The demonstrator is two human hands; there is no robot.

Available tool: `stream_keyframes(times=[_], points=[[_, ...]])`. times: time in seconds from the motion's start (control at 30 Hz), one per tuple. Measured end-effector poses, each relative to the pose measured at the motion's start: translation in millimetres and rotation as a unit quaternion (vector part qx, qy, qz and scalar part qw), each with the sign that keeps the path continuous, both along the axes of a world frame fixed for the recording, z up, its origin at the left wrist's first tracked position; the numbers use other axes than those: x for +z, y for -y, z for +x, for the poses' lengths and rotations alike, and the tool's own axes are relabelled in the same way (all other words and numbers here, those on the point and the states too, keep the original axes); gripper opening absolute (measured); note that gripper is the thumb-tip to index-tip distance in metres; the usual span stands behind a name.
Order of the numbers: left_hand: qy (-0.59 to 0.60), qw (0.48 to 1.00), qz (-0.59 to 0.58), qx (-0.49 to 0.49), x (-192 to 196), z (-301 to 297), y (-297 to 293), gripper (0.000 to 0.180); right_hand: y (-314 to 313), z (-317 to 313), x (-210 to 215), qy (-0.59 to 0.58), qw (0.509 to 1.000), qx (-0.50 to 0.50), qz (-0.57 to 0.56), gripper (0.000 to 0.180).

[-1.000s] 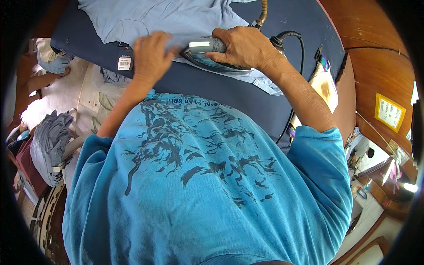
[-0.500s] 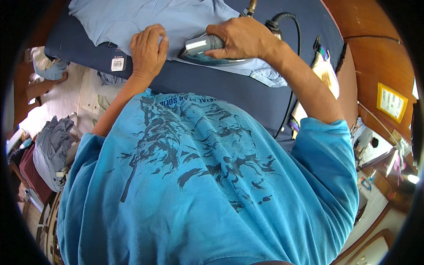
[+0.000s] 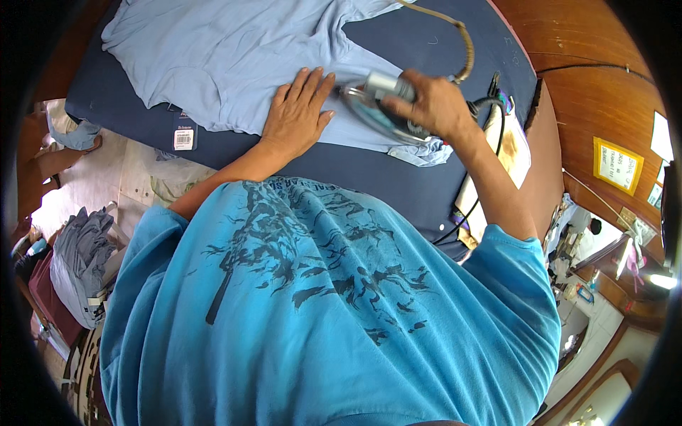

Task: The person irons several light blue shirts on a padded workspace using a steam iron, smoothing the fabric by hand and pressing various sections including the body and sleeves.

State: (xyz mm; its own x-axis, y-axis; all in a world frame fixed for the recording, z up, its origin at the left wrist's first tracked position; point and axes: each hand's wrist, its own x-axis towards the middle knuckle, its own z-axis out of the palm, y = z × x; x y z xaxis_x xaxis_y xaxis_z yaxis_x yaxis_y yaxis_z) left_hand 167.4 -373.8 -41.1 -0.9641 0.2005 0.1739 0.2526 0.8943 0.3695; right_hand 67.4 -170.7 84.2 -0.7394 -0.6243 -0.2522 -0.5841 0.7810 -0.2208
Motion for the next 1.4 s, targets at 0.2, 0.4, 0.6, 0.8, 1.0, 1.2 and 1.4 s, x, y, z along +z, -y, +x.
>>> stream_keyframes(times=[0.2,0.4,0.6,0.8,1.0,1.2,1.4], points=[[0.022,0.998,-0.066,0.001,-1,1,-2,0.058,6,-41,-4,-0.039,0.989,-0.140,-0.039,0.054],[0.028,0.996,-0.084,0.005,2,-1,-2,0.057,-2,-42,-8,-0.060,0.997,-0.042,-0.007,0.058],[0.023,0.997,-0.067,0.004,0,-1,-1,0.058,-16,-57,2,-0.025,0.999,-0.041,-0.015,0.060],[0.016,0.997,-0.069,0.002,0,1,0,0.057,-19,-16,5,-0.001,0.998,-0.041,0.039,0.056],[0.019,0.998,-0.060,-0.002,0,0,-1,0.057,-29,-41,-2,-0.023,0.995,-0.100,-0.014,0.054],[0.033,0.998,-0.057,0.006,2,1,-1,0.057,2,-51,-2,-0.057,0.995,-0.074,-0.044,0.055],[0.019,0.997,-0.068,0.002,-1,0,-1,0.057,-1,-54,-4,-0.017,0.999,-0.023,-0.014,0.059]])
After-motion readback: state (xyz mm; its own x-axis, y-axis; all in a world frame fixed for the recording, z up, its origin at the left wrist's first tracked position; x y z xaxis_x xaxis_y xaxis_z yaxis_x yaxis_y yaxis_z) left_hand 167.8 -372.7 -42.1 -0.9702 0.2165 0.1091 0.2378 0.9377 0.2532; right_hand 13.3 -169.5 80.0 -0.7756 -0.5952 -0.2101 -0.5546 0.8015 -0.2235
